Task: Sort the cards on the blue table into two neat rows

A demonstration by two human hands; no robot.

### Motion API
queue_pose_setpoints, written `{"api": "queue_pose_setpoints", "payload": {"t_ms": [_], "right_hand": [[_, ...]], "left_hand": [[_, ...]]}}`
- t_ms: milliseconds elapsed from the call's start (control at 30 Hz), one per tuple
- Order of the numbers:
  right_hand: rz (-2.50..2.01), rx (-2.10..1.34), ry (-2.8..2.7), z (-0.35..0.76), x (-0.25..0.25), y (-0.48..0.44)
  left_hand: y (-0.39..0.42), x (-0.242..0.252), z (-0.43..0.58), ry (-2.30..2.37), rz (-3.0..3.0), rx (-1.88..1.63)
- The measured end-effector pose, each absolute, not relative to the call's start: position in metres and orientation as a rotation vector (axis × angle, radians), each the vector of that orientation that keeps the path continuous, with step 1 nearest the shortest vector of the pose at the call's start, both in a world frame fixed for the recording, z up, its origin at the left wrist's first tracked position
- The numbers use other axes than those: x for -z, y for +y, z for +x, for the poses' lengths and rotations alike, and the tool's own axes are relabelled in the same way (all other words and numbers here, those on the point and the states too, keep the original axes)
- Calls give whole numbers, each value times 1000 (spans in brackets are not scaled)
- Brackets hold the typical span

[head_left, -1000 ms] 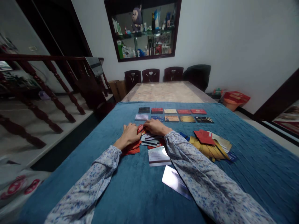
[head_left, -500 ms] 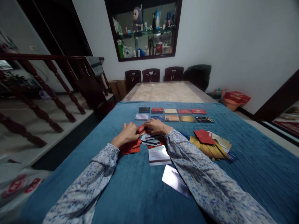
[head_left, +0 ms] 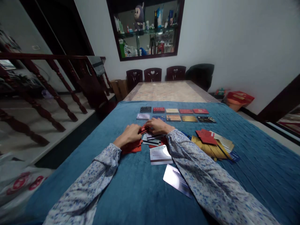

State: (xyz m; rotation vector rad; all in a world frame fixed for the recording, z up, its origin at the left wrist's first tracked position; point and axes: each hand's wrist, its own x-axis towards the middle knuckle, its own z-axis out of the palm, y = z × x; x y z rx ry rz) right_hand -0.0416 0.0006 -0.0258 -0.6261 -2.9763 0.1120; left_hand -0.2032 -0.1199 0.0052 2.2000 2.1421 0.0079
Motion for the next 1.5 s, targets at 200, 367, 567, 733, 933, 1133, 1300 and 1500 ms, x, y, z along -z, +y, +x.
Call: {"api": "queue_pose_setpoints", "payload": {"t_ms": [200, 367, 567, 733, 933, 1133, 1300, 1500], "right_hand": [[-605, -108, -2951, -42, 20, 0], [-604, -127, -2911, -42, 15, -3], [-722, -131, -2830, -43, 10, -10], [-814, -124, -2787, -45, 11, -13], [-884, -138, -2738, -45, 14, -15], [-950, -177, -2637, -49, 22, -16], [-990, -162, -2636, -50, 23, -19], [-1006, -112, -2661, -49, 22, -20]], "left_hand": [[-117, -9, -215, 2082, 2156, -123], [-116, -17, -224, 1976, 2074, -244], [-111, -15, -241, 1967, 2024, -388], [-108, -12, -251, 1989, 2057, -451], [-104, 0, -254, 1976, 1965, -657], [-100, 17, -258, 1980, 2008, -832], [-99, 25, -259, 1962, 2067, -918], [-100, 31, -258, 2048, 2078, -981]]}}
